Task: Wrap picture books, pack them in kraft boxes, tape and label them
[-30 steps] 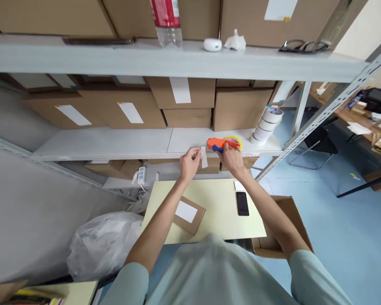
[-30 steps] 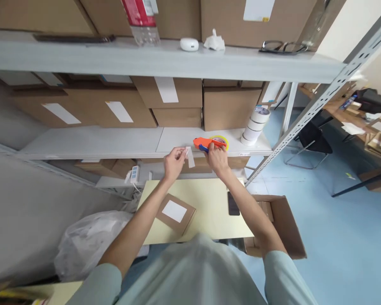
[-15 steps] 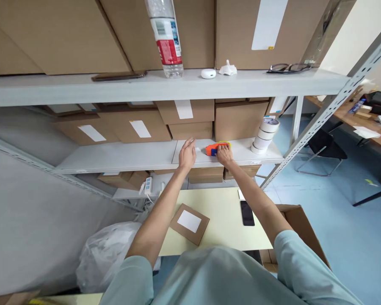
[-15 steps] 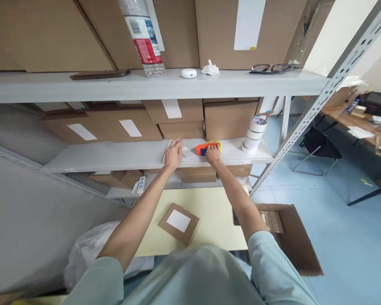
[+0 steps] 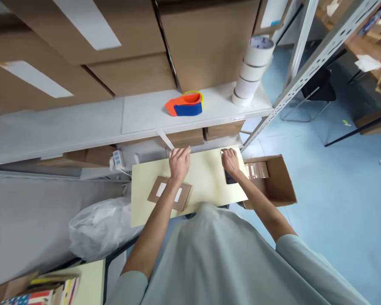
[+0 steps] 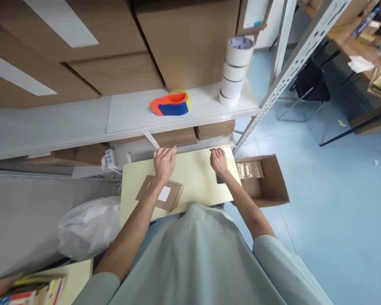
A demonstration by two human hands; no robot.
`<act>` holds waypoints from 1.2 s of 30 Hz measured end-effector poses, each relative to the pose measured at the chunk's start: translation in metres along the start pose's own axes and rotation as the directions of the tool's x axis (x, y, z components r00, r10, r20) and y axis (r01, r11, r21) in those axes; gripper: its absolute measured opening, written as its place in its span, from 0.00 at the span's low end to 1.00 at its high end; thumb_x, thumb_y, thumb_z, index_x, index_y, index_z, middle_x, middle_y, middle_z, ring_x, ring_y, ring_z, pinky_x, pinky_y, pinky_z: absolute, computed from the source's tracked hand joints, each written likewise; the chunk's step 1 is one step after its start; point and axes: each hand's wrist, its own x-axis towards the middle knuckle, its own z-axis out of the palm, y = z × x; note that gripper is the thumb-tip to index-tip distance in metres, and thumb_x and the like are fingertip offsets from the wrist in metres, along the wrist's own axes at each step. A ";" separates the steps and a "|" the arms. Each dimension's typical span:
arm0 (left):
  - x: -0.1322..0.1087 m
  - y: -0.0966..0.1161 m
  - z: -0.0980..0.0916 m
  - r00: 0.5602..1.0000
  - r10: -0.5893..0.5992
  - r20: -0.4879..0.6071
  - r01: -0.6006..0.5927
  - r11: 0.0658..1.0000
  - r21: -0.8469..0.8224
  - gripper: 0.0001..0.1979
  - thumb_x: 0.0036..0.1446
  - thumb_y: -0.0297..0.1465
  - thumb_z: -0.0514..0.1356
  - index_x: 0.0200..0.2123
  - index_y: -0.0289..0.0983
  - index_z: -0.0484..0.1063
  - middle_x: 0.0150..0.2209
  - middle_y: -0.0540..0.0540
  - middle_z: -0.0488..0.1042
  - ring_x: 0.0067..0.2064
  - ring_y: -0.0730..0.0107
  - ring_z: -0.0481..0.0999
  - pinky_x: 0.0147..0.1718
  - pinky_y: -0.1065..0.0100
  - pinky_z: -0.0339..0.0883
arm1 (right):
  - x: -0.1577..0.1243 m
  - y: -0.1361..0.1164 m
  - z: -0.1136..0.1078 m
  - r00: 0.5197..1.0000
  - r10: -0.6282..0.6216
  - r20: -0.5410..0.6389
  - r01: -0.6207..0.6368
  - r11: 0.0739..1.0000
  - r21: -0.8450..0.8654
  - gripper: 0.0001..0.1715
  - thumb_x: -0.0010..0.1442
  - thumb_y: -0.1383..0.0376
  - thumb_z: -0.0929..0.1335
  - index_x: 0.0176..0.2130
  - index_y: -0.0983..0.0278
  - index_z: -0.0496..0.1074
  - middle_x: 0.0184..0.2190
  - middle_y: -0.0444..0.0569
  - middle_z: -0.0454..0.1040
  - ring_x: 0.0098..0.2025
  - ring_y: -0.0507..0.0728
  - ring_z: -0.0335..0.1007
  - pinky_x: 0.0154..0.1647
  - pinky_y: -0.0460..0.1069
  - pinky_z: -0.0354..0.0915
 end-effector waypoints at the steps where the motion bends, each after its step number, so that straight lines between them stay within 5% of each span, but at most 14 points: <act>1: -0.012 0.001 0.018 0.998 0.004 0.058 -0.004 1.000 -0.011 0.23 0.77 0.35 0.50 0.64 0.40 0.79 0.55 0.37 0.85 0.64 0.48 0.77 0.73 0.46 0.59 | -0.013 0.011 0.014 0.998 0.031 0.049 -0.031 1.000 0.005 0.29 0.77 0.71 0.54 0.67 0.74 0.70 0.58 0.65 0.78 0.63 0.68 0.66 0.74 0.59 0.50; 6: -0.065 0.001 0.085 0.941 0.026 0.339 -0.019 1.000 -0.026 0.32 0.68 0.22 0.48 0.73 0.33 0.68 0.53 0.39 0.86 0.55 0.56 0.85 0.80 0.45 0.46 | -0.062 0.046 0.062 0.964 0.139 0.228 -0.138 0.990 -0.016 0.31 0.73 0.74 0.56 0.70 0.76 0.67 0.60 0.67 0.78 0.64 0.69 0.66 0.72 0.60 0.53; 10: -0.100 -0.008 0.098 0.933 -0.005 0.359 0.030 0.998 -0.064 0.34 0.65 0.23 0.51 0.73 0.36 0.68 0.66 0.37 0.78 0.67 0.55 0.77 0.80 0.47 0.47 | -0.078 0.058 0.078 0.940 0.163 0.300 -0.173 0.985 0.008 0.32 0.72 0.75 0.55 0.70 0.77 0.66 0.61 0.68 0.78 0.65 0.69 0.66 0.72 0.59 0.53; 14: -0.124 -0.043 0.072 0.959 -0.192 0.210 0.199 0.980 -0.013 0.29 0.70 0.29 0.51 0.71 0.36 0.70 0.75 0.35 0.67 0.78 0.49 0.62 0.79 0.43 0.50 | -0.084 0.059 0.078 0.941 0.149 0.303 -0.172 0.984 0.051 0.33 0.71 0.76 0.56 0.70 0.78 0.66 0.61 0.69 0.78 0.66 0.70 0.66 0.71 0.60 0.53; 17: -0.133 -0.089 0.039 0.914 -0.399 0.078 0.390 0.915 0.102 0.29 0.71 0.37 0.53 0.71 0.31 0.67 0.77 0.28 0.61 0.80 0.43 0.56 0.79 0.40 0.49 | -0.091 0.044 0.073 0.955 0.126 0.269 -0.156 0.983 0.094 0.30 0.74 0.73 0.55 0.69 0.76 0.67 0.60 0.68 0.78 0.65 0.69 0.67 0.71 0.60 0.55; 21: -0.139 -0.149 -0.001 0.760 -0.650 -0.004 0.641 0.750 0.162 0.41 0.66 0.45 0.63 0.73 0.25 0.61 0.77 0.22 0.57 0.80 0.35 0.54 0.78 0.41 0.50 | -0.105 -0.006 0.073 0.938 0.047 0.344 -0.133 0.964 0.230 0.26 0.78 0.66 0.57 0.67 0.72 0.68 0.60 0.66 0.78 0.65 0.69 0.70 0.70 0.61 0.59; 24: -0.147 -0.172 -0.017 0.594 -0.797 0.103 0.786 0.603 0.135 0.43 0.65 0.49 0.63 0.72 0.26 0.62 0.71 0.23 0.69 0.74 0.34 0.67 0.73 0.41 0.61 | -0.119 -0.057 0.082 0.836 -0.080 0.543 -0.166 0.906 0.389 0.23 0.79 0.64 0.61 0.67 0.68 0.69 0.62 0.62 0.79 0.65 0.65 0.74 0.69 0.58 0.63; 27: -0.161 -0.172 -0.020 0.501 -0.835 0.228 0.827 0.540 0.157 0.32 0.69 0.52 0.58 0.61 0.31 0.74 0.62 0.25 0.79 0.66 0.33 0.76 0.65 0.43 0.68 | -0.132 -0.100 0.096 0.731 -0.186 0.656 -0.192 0.868 0.459 0.23 0.77 0.62 0.67 0.67 0.64 0.71 0.62 0.58 0.81 0.62 0.61 0.79 0.63 0.52 0.70; 31: -0.188 -0.147 -0.008 0.527 -0.796 0.296 0.819 0.569 0.074 0.29 0.70 0.57 0.53 0.47 0.38 0.79 0.54 0.29 0.83 0.59 0.38 0.81 0.57 0.50 0.72 | -0.147 -0.123 0.107 0.673 -0.183 0.717 -0.225 0.872 0.434 0.34 0.71 0.60 0.74 0.71 0.64 0.68 0.59 0.59 0.83 0.61 0.64 0.81 0.57 0.51 0.74; 33: -0.201 -0.130 -0.001 0.550 -0.767 0.330 0.817 0.576 -0.025 0.31 0.70 0.58 0.51 0.44 0.38 0.78 0.51 0.32 0.85 0.56 0.42 0.82 0.53 0.55 0.73 | -0.153 -0.119 0.108 0.671 -0.153 0.726 -0.250 0.874 0.416 0.39 0.69 0.62 0.75 0.73 0.63 0.65 0.59 0.59 0.83 0.61 0.65 0.81 0.57 0.53 0.75; 36: -0.215 -0.107 0.006 0.568 -0.713 0.411 0.817 0.551 -0.171 0.35 0.69 0.62 0.49 0.37 0.38 0.78 0.45 0.36 0.86 0.52 0.47 0.82 0.49 0.60 0.74 | -0.161 -0.101 0.100 0.729 -0.077 0.681 -0.324 0.836 0.442 0.39 0.68 0.66 0.72 0.74 0.59 0.64 0.62 0.57 0.81 0.62 0.64 0.80 0.58 0.56 0.76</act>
